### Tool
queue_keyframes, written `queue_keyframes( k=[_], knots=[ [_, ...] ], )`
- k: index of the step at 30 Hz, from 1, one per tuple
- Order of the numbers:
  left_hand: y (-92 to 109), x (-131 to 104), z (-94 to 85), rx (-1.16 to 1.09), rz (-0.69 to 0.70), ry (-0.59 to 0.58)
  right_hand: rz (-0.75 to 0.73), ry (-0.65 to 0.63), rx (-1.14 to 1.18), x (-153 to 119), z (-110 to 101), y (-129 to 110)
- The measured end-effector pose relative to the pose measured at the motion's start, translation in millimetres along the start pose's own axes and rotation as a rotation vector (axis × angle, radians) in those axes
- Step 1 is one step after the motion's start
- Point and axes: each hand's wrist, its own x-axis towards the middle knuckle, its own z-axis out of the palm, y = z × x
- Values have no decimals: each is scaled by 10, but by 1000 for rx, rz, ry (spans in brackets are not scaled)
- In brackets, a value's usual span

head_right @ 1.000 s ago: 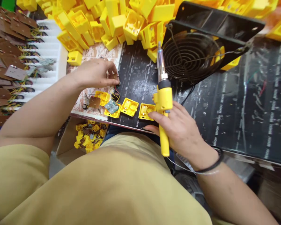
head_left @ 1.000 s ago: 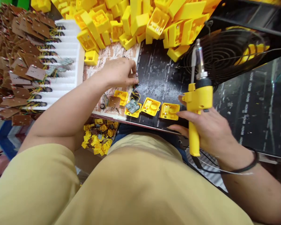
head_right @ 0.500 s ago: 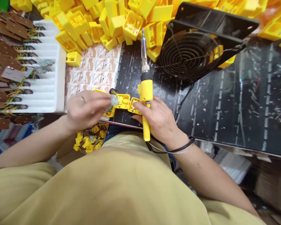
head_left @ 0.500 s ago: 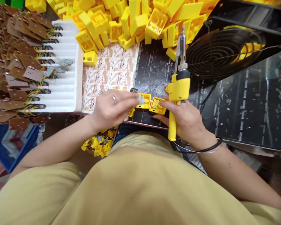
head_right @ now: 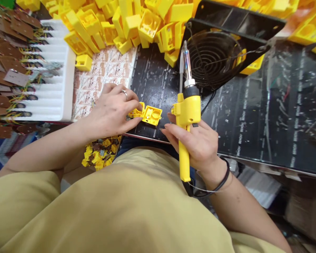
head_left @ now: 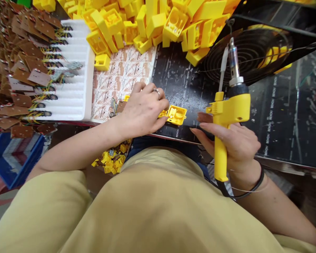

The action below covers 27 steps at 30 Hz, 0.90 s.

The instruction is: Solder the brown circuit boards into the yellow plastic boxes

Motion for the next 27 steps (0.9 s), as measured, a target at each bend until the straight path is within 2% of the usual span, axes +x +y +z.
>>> queue_keyframes(
  k=[5,10,13,15,19,22,24,27],
  knots=[
    [-41,47,165,-151,-14,8,7,33,4,-90,-35,46],
    [-162,-19,103,-422,-120,81,-4,3,28,-90,11,58],
    [-172,-3,89,-598,-130,41,-10,-19,38,-42,47,40],
    [-157,22,109,-570,-92,19,-12,-18,42,-14,60,28],
    [-143,32,135,-299,66,-22,8,-30,60,-13,24,22],
    [-160,-4,110,-184,171,-59,44,-52,92,-28,-67,16],
    [-168,-22,91,-143,178,-48,69,-90,137,-23,-155,3],
    [-156,-14,73,-118,100,-23,92,-159,212,-17,-326,-10]
  ],
)
